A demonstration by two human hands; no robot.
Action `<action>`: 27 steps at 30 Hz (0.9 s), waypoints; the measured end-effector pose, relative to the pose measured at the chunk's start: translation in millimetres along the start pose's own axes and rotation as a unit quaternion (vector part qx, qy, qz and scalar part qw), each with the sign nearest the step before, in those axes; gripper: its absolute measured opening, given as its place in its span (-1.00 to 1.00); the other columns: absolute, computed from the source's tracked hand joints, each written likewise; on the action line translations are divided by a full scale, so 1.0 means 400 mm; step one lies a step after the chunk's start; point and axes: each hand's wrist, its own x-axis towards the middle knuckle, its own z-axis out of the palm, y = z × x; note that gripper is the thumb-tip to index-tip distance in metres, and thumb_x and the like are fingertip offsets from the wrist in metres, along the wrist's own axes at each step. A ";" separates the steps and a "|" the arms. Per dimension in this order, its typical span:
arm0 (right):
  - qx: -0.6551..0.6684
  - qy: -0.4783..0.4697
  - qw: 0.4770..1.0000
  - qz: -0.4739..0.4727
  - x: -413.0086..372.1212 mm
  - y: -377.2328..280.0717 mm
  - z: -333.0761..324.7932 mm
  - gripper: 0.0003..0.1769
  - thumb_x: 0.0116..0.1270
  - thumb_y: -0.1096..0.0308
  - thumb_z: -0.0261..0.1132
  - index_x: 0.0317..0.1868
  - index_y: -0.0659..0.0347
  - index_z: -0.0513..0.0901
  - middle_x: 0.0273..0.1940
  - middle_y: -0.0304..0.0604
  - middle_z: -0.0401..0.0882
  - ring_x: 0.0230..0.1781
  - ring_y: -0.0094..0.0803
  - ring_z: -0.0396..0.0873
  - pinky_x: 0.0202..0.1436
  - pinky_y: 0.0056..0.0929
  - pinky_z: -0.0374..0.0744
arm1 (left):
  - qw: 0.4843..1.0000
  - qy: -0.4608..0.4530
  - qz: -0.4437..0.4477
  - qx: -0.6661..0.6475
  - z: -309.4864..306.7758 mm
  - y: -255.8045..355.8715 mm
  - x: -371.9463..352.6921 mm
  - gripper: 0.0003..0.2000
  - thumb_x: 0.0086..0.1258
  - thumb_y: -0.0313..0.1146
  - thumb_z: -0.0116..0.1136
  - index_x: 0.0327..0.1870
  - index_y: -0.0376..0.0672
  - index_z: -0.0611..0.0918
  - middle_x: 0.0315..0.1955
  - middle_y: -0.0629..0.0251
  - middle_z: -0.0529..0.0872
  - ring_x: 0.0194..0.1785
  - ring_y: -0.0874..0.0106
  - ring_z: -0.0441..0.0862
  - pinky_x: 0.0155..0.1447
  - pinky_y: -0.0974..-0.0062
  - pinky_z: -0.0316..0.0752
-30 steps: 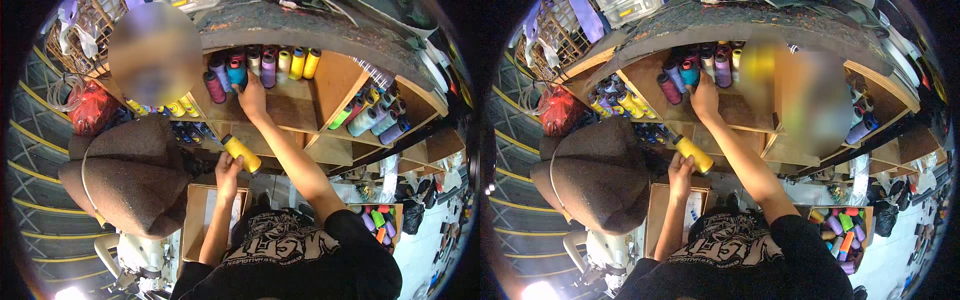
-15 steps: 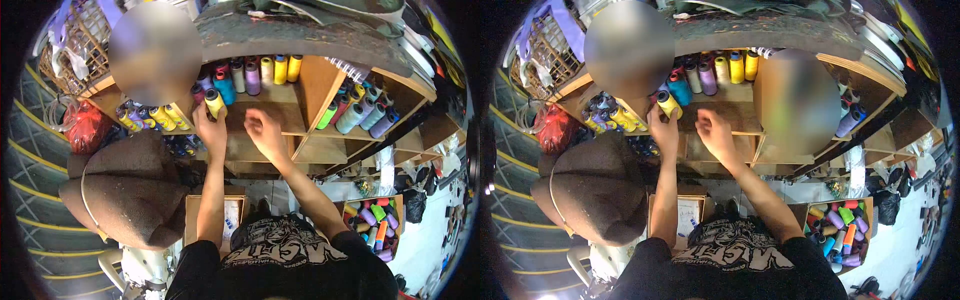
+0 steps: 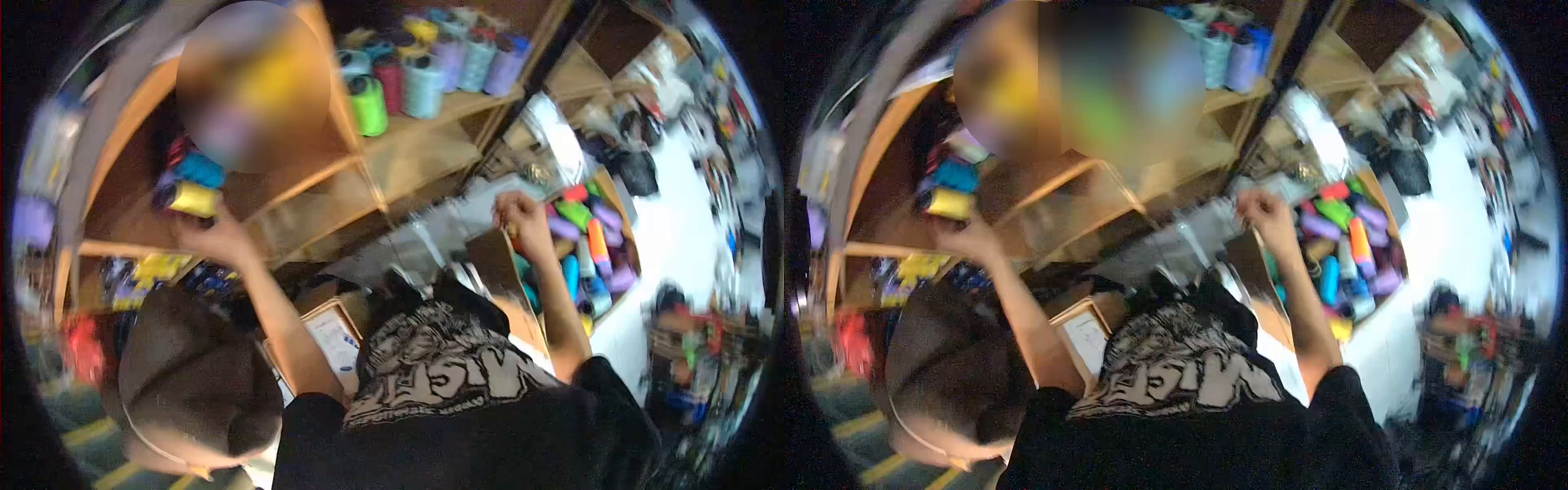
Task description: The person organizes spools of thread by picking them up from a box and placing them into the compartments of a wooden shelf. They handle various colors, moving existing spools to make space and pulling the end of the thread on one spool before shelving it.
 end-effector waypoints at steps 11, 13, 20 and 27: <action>-0.497 0.039 0.865 0.061 -0.027 0.461 -0.239 -0.23 -0.15 0.22 0.51 0.16 0.11 0.48 0.12 0.18 0.39 0.06 0.13 0.51 0.14 -0.16 0.53 | 0.935 -0.329 0.108 -0.083 -0.022 0.314 -0.468 -0.37 0.22 -0.36 0.32 0.29 -0.31 0.32 0.02 -0.01 0.38 0.09 0.14 0.41 0.13 0.24 0.37; -0.437 0.074 0.891 0.096 -0.049 0.443 -0.205 -0.22 -0.12 0.26 0.50 0.20 0.08 0.43 0.25 0.20 0.19 0.10 0.19 0.46 0.19 -0.09 0.51 | 0.903 -0.392 0.125 -0.125 -0.020 0.353 -0.543 -0.36 0.21 -0.38 0.32 0.30 -0.29 0.30 0.04 0.01 0.37 0.07 0.16 0.41 0.10 0.25 0.36; -0.424 0.114 0.896 0.069 -0.053 0.434 -0.234 -0.39 0.02 0.32 0.40 0.16 0.11 0.49 0.10 0.22 0.33 -0.03 0.19 0.53 0.03 -0.09 0.56 | 0.786 -0.571 0.033 -0.234 -0.025 0.447 -0.666 -0.43 0.19 -0.55 0.24 0.27 -0.26 0.36 0.01 0.06 0.45 0.00 0.27 0.50 0.03 0.38 0.46; -0.165 0.082 0.977 0.104 -0.181 0.038 -0.314 -0.41 -0.04 0.19 0.54 0.03 0.23 0.62 -0.12 -0.02 0.68 -0.09 -0.27 0.60 0.08 -0.37 0.50 | 0.546 -0.752 -0.164 -0.331 0.011 0.464 -0.739 -0.38 0.17 -0.56 0.30 0.29 -0.27 0.34 0.11 0.13 0.48 0.00 0.42 0.57 -0.08 0.48 0.55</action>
